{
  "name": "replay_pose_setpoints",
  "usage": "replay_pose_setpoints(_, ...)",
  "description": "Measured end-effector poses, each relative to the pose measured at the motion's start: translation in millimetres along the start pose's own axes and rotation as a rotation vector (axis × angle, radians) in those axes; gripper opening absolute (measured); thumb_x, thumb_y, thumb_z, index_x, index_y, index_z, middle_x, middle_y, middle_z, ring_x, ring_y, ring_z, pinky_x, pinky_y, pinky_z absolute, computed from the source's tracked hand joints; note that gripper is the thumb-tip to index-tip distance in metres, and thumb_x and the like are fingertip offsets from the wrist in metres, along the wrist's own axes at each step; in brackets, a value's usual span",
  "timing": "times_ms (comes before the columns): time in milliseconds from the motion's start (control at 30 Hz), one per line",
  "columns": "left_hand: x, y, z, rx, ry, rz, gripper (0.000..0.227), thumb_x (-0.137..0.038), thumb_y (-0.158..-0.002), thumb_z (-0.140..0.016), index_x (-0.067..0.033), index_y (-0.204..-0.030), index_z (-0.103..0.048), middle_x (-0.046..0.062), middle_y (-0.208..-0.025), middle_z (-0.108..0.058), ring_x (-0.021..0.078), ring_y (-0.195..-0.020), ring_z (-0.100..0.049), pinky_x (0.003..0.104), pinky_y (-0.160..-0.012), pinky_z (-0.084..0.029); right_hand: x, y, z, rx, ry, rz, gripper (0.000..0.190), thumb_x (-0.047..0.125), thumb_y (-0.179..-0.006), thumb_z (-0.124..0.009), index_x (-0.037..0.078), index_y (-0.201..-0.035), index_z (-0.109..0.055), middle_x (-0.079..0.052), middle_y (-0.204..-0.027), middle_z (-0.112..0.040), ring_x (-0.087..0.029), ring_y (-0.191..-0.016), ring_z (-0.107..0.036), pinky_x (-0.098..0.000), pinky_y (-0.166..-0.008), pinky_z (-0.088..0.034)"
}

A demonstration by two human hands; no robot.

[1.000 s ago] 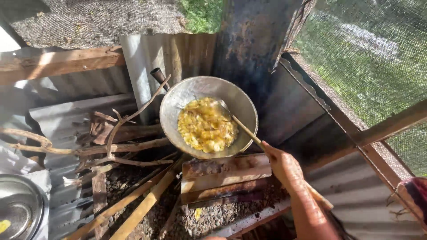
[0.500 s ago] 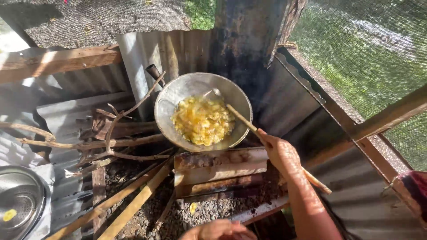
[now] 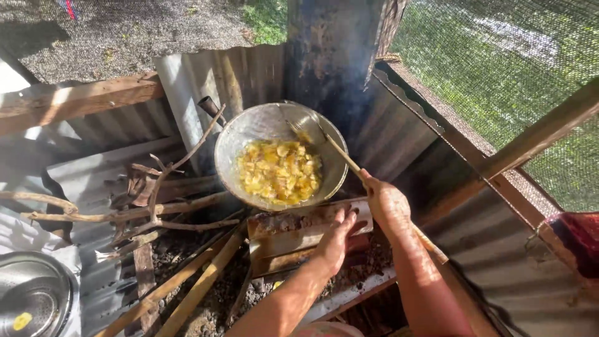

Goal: The person fries sliced bananas in a wok over a wood fire, stirring them with a skimmer and a wooden stick. They periodically lift the slices with the skimmer to drain oil before returning them to the wok.

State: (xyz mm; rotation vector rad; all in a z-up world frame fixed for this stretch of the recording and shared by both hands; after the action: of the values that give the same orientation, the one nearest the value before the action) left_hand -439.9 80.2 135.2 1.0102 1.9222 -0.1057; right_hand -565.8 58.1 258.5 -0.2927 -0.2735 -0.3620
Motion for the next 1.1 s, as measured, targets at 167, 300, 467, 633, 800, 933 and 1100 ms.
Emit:
replay_pose_setpoints(167,-27,18,-14,0.017,0.057,-0.09,0.094,-0.057,-0.09,-0.052,-0.0115,-0.163,-0.013,0.016,-0.17,-0.016,0.0292,-0.157,-0.019,0.048,-0.125,-0.02,15,35,1,-0.009,-0.064,0.184,0.04,0.019,-0.094,-0.06,0.026,-0.133,-0.069,-0.017,-0.096,-0.074,-0.039,-0.084,-0.071,-0.0485,-0.072,-0.056)
replay_pose_setpoints(300,-17,16,-21,-0.009,0.016,-0.085,0.095,-0.056,-0.093,-0.051,-0.0111,-0.163,-0.006,0.015,-0.173,-0.005,0.0271,-0.16,-0.007,0.048,-0.126,-0.002,14,33,10,0.013,-0.088,0.13,0.045,0.019,-0.092,-0.06,0.025,-0.136,-0.066,-0.016,-0.095,-0.074,-0.037,-0.086,-0.071,-0.0481,-0.074,-0.056)
replay_pose_setpoints(467,-29,30,-32,-0.019,-0.028,-0.083,0.097,-0.06,-0.092,-0.047,-0.0155,-0.164,0.0,0.012,-0.173,0.007,0.0269,-0.159,0.005,0.052,-0.124,0.003,22,33,4,0.041,0.038,0.047,0.046,0.019,-0.095,-0.058,0.027,-0.14,-0.064,-0.017,-0.094,-0.073,-0.038,-0.087,-0.07,-0.0482,-0.076,-0.055)
replay_pose_setpoints(633,-24,44,-36,-0.028,-0.001,-0.159,0.099,-0.062,-0.092,-0.048,-0.016,-0.165,0.001,0.012,-0.173,0.004,0.0265,-0.159,0.0,0.049,-0.125,-0.001,18,74,25,0.129,0.018,0.08,0.038,0.025,-0.093,-0.062,0.03,-0.131,-0.069,-0.013,-0.097,-0.073,-0.037,-0.089,-0.07,-0.0479,-0.074,-0.055)
replay_pose_setpoints(800,-6,47,-59,0.097,0.296,-0.203,0.094,-0.051,-0.095,-0.057,-0.0123,-0.165,-0.007,0.015,-0.172,-0.017,0.028,-0.158,-0.02,0.043,-0.126,-0.015,19,92,52,0.197,0.004,0.125,0.043,0.023,-0.094,-0.059,0.035,-0.135,-0.066,-0.013,-0.096,-0.074,-0.035,-0.088,-0.071,-0.0462,-0.074,-0.055)
replay_pose_setpoints(933,1,51,-69,0.171,0.473,-0.26,0.094,-0.046,-0.094,-0.063,-0.011,-0.165,-0.012,0.013,-0.17,-0.024,0.0283,-0.156,-0.025,0.042,-0.126,-0.02,20,96,40,0.148,0.062,0.112,0.047,0.019,-0.094,-0.059,0.032,-0.139,-0.064,-0.015,-0.092,-0.071,-0.036,-0.085,-0.07,-0.0467,-0.074,-0.055)
replay_pose_setpoints(1100,8,55,-69,0.147,0.477,-0.345,0.095,-0.043,-0.093,-0.064,-0.0082,-0.165,-0.012,0.017,-0.17,-0.023,0.03,-0.157,-0.022,0.043,-0.126,-0.018,14,91,36,0.159,-0.027,0.215,0.045,0.018,-0.09,-0.062,0.03,-0.133,-0.069,-0.014,-0.089,-0.071,-0.036,-0.083,-0.07,-0.0469,-0.072,-0.055)
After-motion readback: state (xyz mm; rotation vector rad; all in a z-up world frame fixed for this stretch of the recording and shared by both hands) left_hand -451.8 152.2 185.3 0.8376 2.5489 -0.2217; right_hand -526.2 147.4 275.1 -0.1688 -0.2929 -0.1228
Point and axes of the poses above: each hand's wrist, its own y-axis away from the middle knuckle, its own z-axis out of the back of the hand, x = y × z, the point moved 7 cm from there along -y, towards the middle knuckle
